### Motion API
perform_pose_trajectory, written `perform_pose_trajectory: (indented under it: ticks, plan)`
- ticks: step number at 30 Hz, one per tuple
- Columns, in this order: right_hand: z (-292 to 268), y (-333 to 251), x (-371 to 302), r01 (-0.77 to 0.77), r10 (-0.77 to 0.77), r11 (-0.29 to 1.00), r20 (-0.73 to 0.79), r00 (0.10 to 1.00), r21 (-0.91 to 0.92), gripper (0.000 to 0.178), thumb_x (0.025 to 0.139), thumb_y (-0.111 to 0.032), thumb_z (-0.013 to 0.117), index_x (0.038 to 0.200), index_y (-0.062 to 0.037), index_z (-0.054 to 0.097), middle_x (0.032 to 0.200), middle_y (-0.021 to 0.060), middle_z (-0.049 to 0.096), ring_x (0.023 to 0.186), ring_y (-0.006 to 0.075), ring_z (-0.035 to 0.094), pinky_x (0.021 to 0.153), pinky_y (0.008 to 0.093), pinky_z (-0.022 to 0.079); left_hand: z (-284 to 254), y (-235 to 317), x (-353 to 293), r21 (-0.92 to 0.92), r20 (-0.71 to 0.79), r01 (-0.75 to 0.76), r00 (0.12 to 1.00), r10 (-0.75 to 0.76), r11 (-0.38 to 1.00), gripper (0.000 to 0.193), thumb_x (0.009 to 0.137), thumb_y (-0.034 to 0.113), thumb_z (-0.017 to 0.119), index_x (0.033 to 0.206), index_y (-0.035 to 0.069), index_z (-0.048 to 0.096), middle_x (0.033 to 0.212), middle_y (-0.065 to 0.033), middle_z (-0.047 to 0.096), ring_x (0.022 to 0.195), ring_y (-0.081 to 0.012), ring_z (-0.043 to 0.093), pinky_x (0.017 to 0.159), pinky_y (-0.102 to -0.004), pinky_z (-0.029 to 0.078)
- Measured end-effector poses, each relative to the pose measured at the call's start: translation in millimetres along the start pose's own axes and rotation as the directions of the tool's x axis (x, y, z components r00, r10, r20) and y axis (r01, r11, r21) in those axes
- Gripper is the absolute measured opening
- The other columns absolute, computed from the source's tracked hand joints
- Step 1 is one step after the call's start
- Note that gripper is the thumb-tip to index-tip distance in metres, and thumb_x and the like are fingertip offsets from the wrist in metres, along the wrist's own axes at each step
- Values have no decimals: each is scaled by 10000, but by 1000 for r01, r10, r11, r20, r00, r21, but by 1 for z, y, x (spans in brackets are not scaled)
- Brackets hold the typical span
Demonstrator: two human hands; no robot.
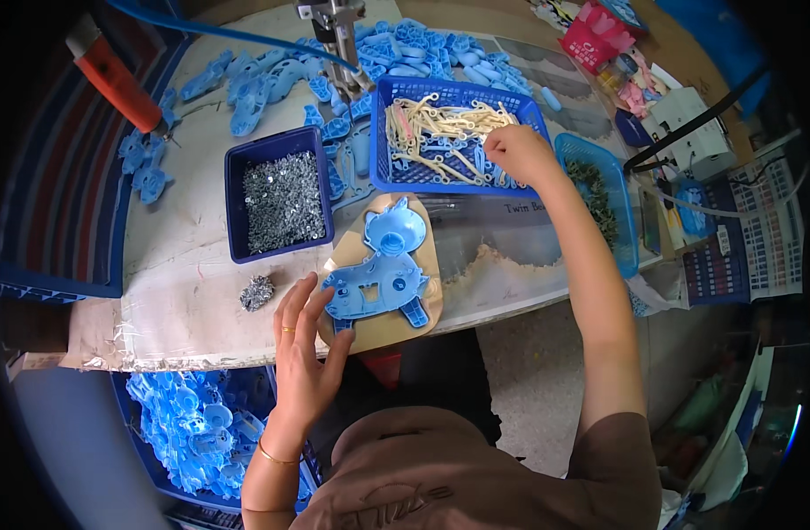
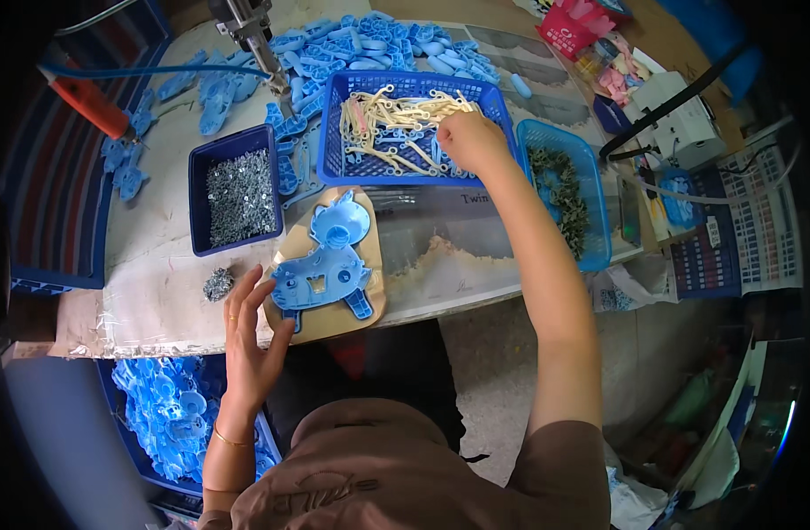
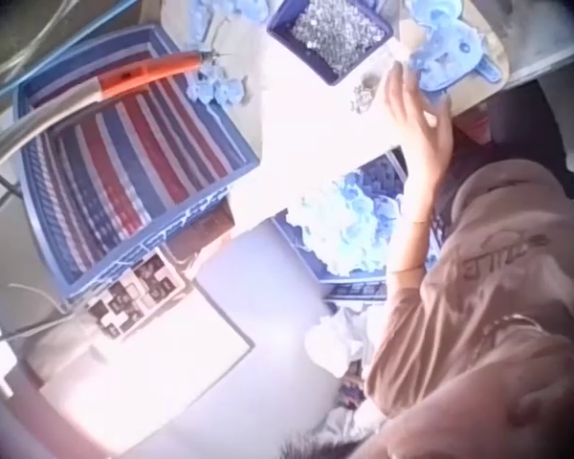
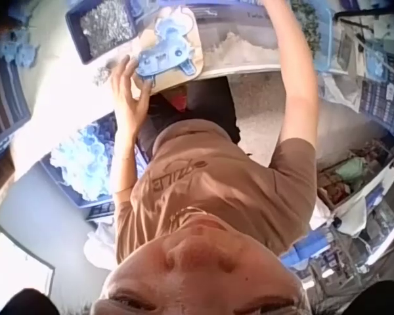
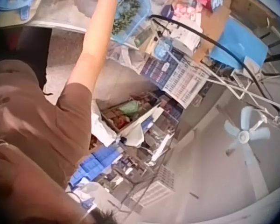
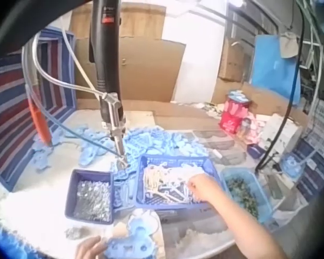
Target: Assembling blue toy game controller shells using small plastic components and a specialized electric screwdriver.
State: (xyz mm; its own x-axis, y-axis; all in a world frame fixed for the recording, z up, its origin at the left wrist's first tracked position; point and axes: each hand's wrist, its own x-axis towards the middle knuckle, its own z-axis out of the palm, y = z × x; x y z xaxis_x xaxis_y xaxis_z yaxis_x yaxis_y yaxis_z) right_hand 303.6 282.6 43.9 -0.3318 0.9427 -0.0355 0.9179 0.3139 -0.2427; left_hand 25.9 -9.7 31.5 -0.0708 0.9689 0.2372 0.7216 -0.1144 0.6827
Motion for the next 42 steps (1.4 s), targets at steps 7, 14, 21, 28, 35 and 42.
perform_pose_trajectory:
  ticks: [7, 14, 21, 28, 35, 42]
  plan:
    - [24, 14, 17, 287, -285, 955, 32, 958, -74, 265, 742, 47, 627, 910, -133, 726, 987, 79, 702, 953, 287, 664, 816, 382, 518, -2, 4, 4, 24, 28, -47, 999, 46, 999, 432, 811, 52, 690, 1226, 25, 575, 1407, -193, 460, 1300, -398, 420, 1081, -470, 351]
    - [14, 15, 13, 467, -465, 851, 69, 882, -240, 167, 740, -18, 703, 885, -86, 657, 966, 75, 628, 992, 293, 611, 815, 401, 492, 5, 8, 6, -7, 31, -75, 997, 76, 997, 447, 776, 30, 705, 1207, 47, 590, 1403, -173, 480, 1306, -374, 439, 1087, -458, 359]
    - [-5, 24, 21, 234, -240, 962, 22, 971, 139, 130, 801, -100, 736, 882, -55, 644, 850, 70, 677, 795, 212, 660, 696, 327, 504, 3, 17, 12, 6, 51, -108, 993, 108, 994, 382, 814, 42, 694, 1182, 11, 596, 1396, -187, 471, 1288, -398, 437, 1061, -472, 377]
    - [-17, 33, 2, 32, -176, 688, 124, 977, 725, 290, 834, -152, 754, 1065, 7, 682, 884, 39, 701, 741, 73, 611, 649, 229, 476, 3, 30, 26, -14, 28, -161, 987, 161, 987, 382, 789, 10, 706, 1159, 39, 615, 1370, -173, 515, 1281, -361, 471, 1057, -442, 386]
    - [-21, -28, -65, 153, -416, 611, 150, 897, 777, 220, 840, -153, 742, 1022, -33, 721, 864, 11, 696, 752, 99, 605, 643, 262, 474, 16, 49, 51, -164, 4, -196, 980, 199, 967, 458, 822, -13, 670, 1263, 46, 559, 1360, -182, 528, 1217, -338, 528, 981, -397, 452]
    - [-22, -73, -131, 345, -565, 608, 84, 821, 715, 153, 845, -149, 733, 965, -57, 711, 852, 45, 661, 818, 167, 601, 692, 299, 477, 27, 61, 60, -321, 378, 6, 918, 123, 947, 583, 898, 118, 682, 1422, 23, 446, 969, -178, 705, 844, -258, 706, 747, -326, 536]
